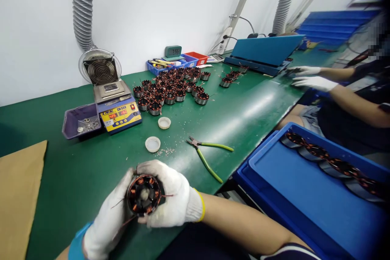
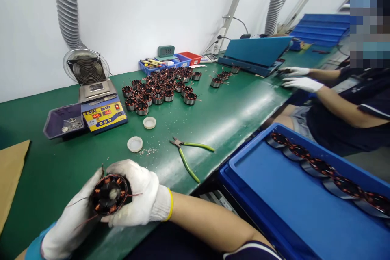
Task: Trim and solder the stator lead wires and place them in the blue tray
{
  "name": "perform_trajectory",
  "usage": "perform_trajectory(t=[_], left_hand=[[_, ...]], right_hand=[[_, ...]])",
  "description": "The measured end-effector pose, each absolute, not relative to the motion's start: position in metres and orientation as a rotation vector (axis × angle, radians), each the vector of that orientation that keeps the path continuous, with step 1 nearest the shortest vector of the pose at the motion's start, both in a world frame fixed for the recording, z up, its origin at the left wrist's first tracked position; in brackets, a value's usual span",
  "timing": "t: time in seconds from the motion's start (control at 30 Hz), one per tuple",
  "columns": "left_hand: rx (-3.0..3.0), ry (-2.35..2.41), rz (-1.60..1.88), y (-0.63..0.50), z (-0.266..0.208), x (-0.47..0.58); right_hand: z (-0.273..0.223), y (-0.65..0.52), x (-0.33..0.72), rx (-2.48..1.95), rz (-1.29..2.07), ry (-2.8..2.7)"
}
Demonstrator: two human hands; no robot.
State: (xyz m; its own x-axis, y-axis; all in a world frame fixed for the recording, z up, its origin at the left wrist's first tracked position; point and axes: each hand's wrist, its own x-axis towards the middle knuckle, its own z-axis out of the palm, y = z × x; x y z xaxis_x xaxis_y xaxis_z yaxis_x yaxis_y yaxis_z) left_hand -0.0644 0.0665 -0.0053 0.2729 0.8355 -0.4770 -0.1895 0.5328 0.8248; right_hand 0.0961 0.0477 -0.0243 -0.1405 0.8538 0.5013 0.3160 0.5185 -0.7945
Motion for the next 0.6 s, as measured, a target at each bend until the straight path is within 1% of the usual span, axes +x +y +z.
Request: perform_trajectory(t=[0.1,0.2,0.3,0.4,0.5,0.6], left_hand=[[1.013,1.025,0.857,0.08,-0.003,-0.072],[1.342,0.961,0.909,0.092,0.008,-0.077],[1.681,1.023,0.694,0.093,0.014,-0.076],[1.746,1.093,0.565,0.088,0.015,-0.073],[1.8,0.951,0.515,0.081,0.017,-0.075],[1.79,0.793,0.379,0.081,0.024,-0.087]], right_hand=[[-0.016,0.046,0.108,-1.019,0.574,-1.741],[-0.006,0.043,0.121,-1.157,0.639,-1.906],[-0.003,0.039,0.128,-1.216,0.724,-2.056],[-0.006,0.037,0.131,-1.212,0.719,-2.082],[-0.008,0.036,0.136,-1.184,0.675,-1.988],[-0.006,0.035,0.144,-1.146,0.643,-1.935]])
